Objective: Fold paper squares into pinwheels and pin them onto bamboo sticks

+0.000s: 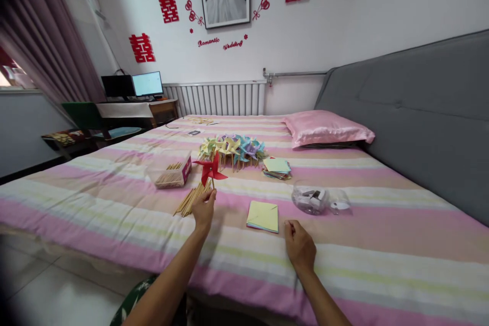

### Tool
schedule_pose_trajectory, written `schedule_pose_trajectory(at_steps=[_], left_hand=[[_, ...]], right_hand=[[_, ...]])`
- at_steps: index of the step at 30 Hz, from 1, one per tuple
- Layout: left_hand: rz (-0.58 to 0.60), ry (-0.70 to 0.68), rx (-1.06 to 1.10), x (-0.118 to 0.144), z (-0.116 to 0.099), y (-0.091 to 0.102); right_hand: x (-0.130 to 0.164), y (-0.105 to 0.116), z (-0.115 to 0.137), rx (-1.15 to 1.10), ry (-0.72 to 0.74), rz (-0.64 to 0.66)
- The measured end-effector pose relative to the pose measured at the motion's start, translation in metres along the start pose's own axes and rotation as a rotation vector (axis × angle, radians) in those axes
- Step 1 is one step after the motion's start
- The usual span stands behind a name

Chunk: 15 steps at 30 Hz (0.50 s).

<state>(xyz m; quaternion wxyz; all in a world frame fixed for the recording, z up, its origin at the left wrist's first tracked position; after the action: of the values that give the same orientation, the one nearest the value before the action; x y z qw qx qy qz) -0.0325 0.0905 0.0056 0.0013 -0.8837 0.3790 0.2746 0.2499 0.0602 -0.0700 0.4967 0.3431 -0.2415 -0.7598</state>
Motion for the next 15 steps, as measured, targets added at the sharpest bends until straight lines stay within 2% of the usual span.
schedule_pose_trajectory(at_steps=[5, 15], left_hand=[[-0.052, -0.008, -0.059, -0.03, 0.014, 0.013], [-0.062, 0.012, -0.112, -0.064, 0.029, 0.018]], right_hand=[[0.0, -0.002, -0.003, 0.024, -0.026, 0.008], [0.0, -0.003, -0.008, 0.019, -0.061, 0.029]])
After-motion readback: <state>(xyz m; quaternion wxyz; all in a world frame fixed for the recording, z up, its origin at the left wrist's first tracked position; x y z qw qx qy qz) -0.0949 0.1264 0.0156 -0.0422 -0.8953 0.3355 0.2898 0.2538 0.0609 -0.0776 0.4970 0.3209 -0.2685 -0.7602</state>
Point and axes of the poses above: each hand's wrist, its own x-axis away from the middle knuckle, its own y-axis out of the back of the hand, z = x × y, the point moved 1 cm from there along -x, towards the middle knuckle, and after that the axes turned 1 degree about y, right-handed, at the moved point
